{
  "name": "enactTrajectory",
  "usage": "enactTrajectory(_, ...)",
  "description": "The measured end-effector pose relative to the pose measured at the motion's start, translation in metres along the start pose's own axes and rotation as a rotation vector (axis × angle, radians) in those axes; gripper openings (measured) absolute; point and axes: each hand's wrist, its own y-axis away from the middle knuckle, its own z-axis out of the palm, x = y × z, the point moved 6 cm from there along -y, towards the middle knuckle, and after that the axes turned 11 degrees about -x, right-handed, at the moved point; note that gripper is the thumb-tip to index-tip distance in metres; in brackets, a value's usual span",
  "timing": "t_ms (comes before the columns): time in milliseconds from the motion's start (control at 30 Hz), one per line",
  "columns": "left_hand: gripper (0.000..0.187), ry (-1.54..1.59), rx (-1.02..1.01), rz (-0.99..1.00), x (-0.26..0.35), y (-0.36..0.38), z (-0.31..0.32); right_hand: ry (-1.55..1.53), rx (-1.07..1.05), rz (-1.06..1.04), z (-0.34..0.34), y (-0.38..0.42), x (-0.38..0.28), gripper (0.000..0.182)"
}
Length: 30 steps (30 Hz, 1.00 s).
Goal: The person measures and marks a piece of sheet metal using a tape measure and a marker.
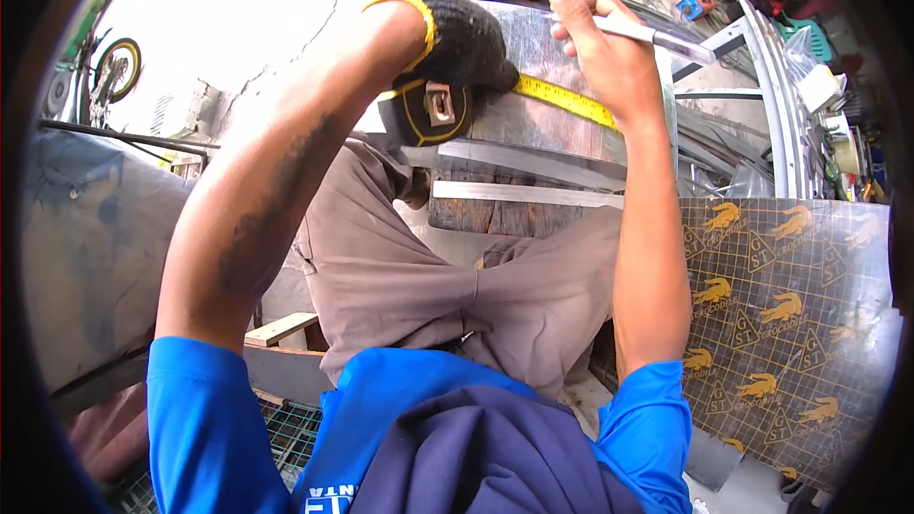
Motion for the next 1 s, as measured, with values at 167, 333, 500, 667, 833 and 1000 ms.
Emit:
enactTrajectory(167,0.034,0.097,0.133,-0.063,0.019,0.019,0.013,-0.036,-0.054,0.062,0.011,0.003,0.015,0.043)
enactTrajectory(333,0.035,0.229,0.246,-0.118,0.012,0.012,0.026,0.09,0.015,0.088,0.01,0.007,0.027,0.041)
enactTrajectory(500,0.034,0.291,0.346,-0.133,0.007,0.013,0.031,0.145,0.044,0.063,0.008,0.007,0.025,0.038)
enactTrajectory(667,0.031,0.267,0.403,-0.091,0.005,0.013,0.033,0.144,0.053,0.055,0.009,0.007,0.027,0.038)
enactTrajectory(833,0.031,0.795,0.549,-0.027,-0.015,0.008,0.031,0.149,0.061,0.029,0.01,0.007,0.026,0.038)
enactTrajectory(1000,0.031,0.283,0.274,0.006,-0.01,0.007,0.037,0.135,0.058,0.093,0.011,0.008,0.024,0.037)
